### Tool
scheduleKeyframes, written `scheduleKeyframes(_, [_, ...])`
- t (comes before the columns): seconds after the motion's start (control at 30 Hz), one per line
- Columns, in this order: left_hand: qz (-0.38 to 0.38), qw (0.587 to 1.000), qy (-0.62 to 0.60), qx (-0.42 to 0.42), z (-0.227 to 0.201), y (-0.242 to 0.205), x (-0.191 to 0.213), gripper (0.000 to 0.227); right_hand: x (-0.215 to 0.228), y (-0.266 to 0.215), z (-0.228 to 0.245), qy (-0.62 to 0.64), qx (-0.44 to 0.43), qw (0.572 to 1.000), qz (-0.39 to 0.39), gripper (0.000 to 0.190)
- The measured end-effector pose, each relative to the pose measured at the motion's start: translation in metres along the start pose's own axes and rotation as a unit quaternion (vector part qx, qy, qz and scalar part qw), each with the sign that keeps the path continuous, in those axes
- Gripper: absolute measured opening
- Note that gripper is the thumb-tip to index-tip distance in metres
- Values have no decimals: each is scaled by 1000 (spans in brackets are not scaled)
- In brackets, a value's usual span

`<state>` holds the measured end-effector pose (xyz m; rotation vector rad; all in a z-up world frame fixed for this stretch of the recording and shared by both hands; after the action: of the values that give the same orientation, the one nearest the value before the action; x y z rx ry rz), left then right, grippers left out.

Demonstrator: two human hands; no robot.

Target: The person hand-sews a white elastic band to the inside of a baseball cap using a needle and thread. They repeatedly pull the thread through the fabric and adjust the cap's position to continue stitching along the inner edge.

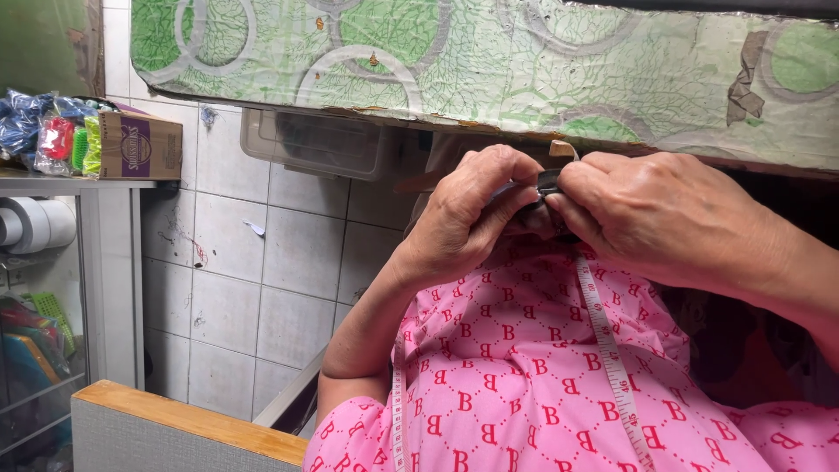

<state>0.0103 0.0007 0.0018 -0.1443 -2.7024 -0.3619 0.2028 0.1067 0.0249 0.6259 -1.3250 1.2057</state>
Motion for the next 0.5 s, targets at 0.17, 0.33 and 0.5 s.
scheduleKeyframes(0.17, [-62, 993, 91, -40, -20, -5, 10, 5, 22, 5, -7, 192, 34, 976, -93, 35])
scheduleKeyframes(0.33, [-56, 992, 117, -11, -39, -16, 8, 5, -3, 23, -3, 302, 76, 948, -68, 21])
scheduleKeyframes(0.5, [-118, 965, 219, 85, -31, -30, 2, 22, -8, 15, 26, 302, 88, 932, -181, 16])
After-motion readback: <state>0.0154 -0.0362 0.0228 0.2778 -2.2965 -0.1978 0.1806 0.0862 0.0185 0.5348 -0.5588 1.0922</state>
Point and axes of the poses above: each hand's wrist, its own y-axis towards the middle knuckle, its own x-axis out of the back of the hand, z = x × y, the point moved 1 cm from there along y, towards the middle knuckle, and after that the axes turned 5 degrees about z, right-handed, at the moved point
